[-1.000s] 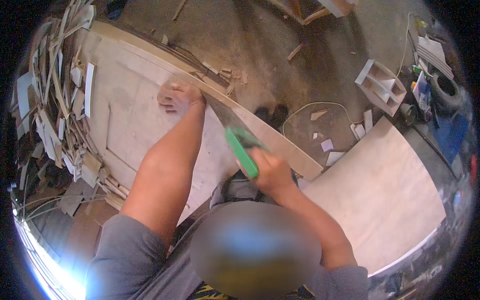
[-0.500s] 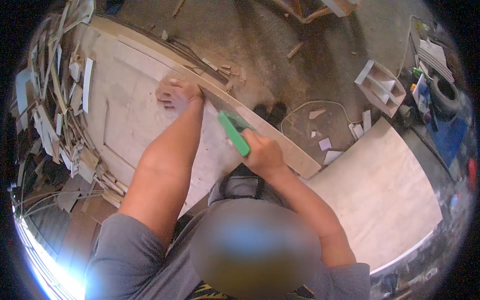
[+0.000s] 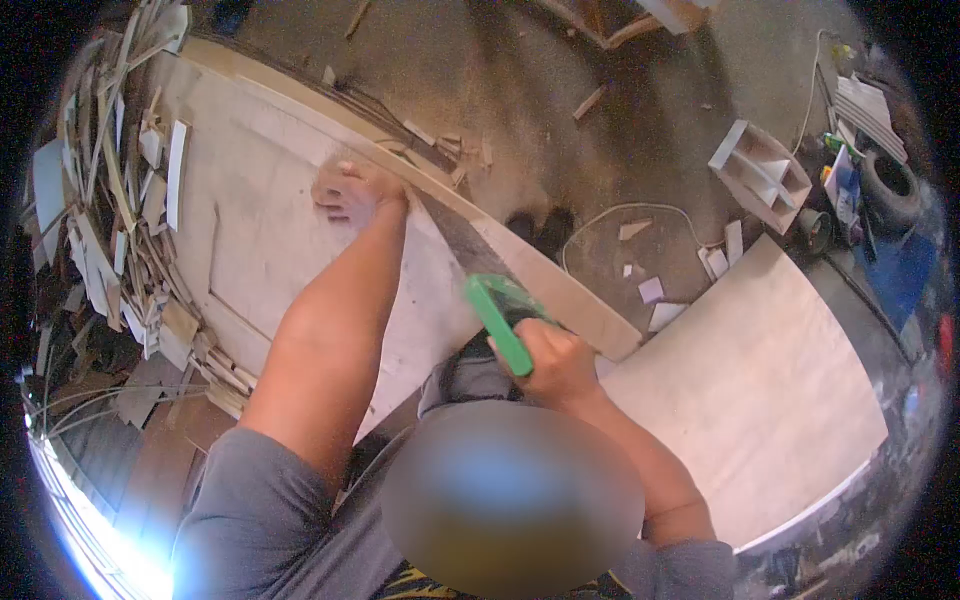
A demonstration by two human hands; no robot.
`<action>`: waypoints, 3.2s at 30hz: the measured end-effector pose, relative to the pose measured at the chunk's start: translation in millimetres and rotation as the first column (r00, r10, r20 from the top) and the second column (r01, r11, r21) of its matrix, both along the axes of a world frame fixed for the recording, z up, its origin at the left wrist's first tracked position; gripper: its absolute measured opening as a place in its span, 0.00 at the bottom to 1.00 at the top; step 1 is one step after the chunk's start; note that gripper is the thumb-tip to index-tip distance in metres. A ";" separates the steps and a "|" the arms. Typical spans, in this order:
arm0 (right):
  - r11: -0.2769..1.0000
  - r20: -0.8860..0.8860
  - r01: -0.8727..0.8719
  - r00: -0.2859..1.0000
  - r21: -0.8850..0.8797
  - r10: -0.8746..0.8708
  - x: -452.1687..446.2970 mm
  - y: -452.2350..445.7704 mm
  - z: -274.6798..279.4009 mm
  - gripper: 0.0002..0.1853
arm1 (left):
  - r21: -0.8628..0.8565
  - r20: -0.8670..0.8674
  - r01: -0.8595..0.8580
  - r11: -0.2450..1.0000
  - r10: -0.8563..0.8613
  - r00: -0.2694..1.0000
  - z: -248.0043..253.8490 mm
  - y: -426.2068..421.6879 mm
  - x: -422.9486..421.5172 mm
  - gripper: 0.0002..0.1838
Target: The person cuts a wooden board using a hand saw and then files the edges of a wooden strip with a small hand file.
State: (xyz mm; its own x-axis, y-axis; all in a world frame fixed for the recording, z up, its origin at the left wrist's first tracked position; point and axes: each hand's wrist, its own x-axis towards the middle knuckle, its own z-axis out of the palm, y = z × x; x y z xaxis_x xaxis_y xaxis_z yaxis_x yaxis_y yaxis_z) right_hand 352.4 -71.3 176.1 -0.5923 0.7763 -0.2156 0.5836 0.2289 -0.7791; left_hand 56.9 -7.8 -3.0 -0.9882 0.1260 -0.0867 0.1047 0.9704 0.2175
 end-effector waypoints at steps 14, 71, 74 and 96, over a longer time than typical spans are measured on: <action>1.000 0.033 -0.017 0.999 -0.016 0.017 -31.6 19.8 -27.4 0.12 | -0.020 -0.043 -0.005 1.000 0.004 0.999 -4.8 -1.8 0.0 0.30; 0.999 -0.028 0.005 1.000 0.035 -0.004 -16.5 10.3 0.8 0.17 | -0.029 -0.201 -0.010 1.000 0.004 0.980 -22.6 -32.8 45.8 0.28; 1.000 -0.025 0.004 1.000 0.030 -0.003 24.6 -4.0 18.4 0.16 | -0.048 -0.032 -0.033 0.998 0.032 0.999 -0.3 -24.4 54.0 0.30; 0.997 0.001 0.049 0.999 -0.059 -0.049 7.0 11.0 4.9 0.10 | -0.070 0.025 -0.041 0.997 0.043 0.999 -1.8 -22.6 54.0 0.33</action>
State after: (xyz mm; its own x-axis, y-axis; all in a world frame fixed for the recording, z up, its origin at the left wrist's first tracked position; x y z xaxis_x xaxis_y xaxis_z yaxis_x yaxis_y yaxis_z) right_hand 359.4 -60.3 181.0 -0.5537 0.7905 -0.2619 0.5926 0.1531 -0.7908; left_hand 110.9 -30.4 -4.8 -0.9897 0.0774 -0.1202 0.0587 0.9866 0.1520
